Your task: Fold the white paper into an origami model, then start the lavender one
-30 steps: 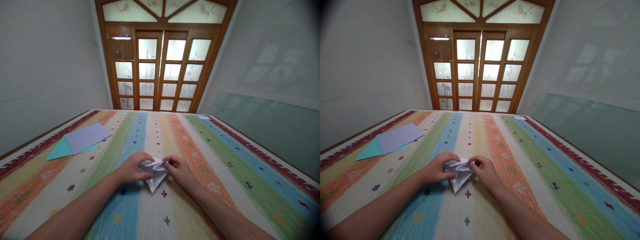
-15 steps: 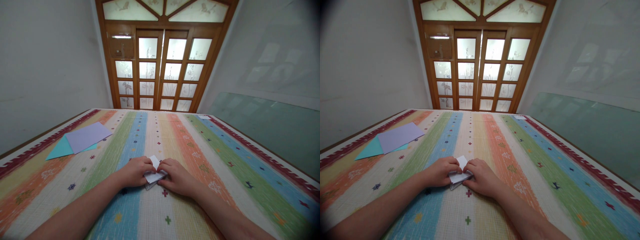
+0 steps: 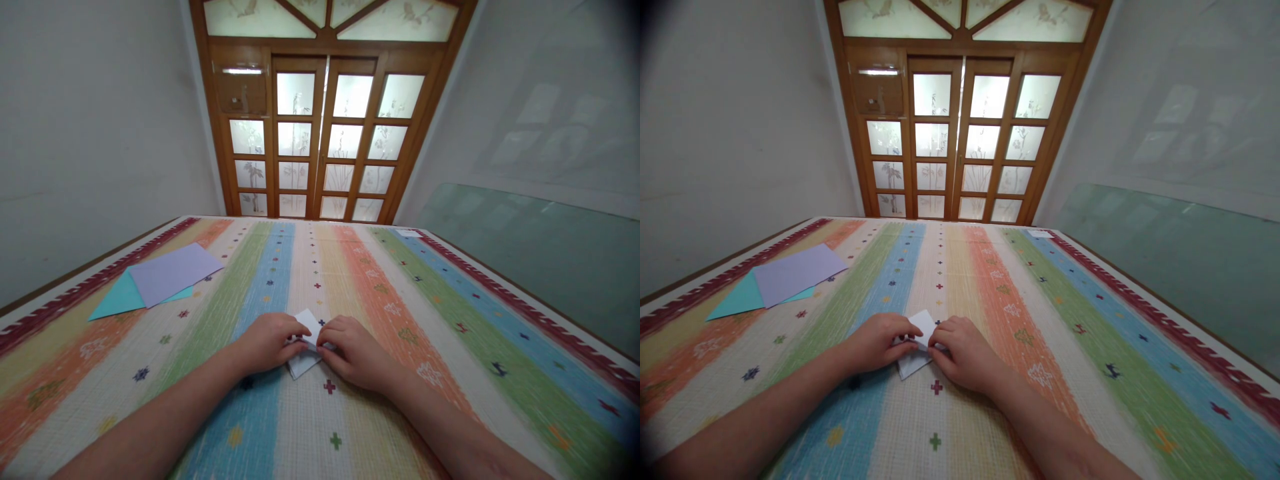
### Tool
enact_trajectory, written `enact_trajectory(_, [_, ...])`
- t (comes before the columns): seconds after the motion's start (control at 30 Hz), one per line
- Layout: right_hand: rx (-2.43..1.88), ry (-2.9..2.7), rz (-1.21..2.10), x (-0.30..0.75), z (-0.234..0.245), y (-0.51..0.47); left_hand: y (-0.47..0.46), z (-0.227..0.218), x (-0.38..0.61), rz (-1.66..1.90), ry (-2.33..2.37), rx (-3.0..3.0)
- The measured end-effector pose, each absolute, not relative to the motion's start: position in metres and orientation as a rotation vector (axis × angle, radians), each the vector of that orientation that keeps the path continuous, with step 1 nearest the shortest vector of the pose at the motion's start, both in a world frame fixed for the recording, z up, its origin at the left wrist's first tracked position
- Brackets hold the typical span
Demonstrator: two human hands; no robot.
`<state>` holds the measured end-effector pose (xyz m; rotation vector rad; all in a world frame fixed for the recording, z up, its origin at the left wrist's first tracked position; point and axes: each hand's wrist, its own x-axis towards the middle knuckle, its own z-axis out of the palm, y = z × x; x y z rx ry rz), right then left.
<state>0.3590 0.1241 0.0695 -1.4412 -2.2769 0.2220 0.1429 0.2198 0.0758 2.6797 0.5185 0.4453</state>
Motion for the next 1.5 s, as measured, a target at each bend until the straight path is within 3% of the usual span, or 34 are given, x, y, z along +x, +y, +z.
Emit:
enact_trajectory(0.7, [-1.35, -2.304, 0.303, 0.361, 0.066, 0.128, 0.22, 0.077, 0.143, 0.437, 0.487, 2.518])
enact_trajectory(1.13, [-1.375, -2.339, 0.298, 0.37, 0.07, 0.125, 0.227, 0.082, 0.133, 0.223, 0.348, 2.661])
enact_trajectory(1.5, [-1.553, -2.398, 0.355, 0.386, 0.08, 0.124, 0.228, 0.079, 0.133, 0.181, 0.553, 2.646])
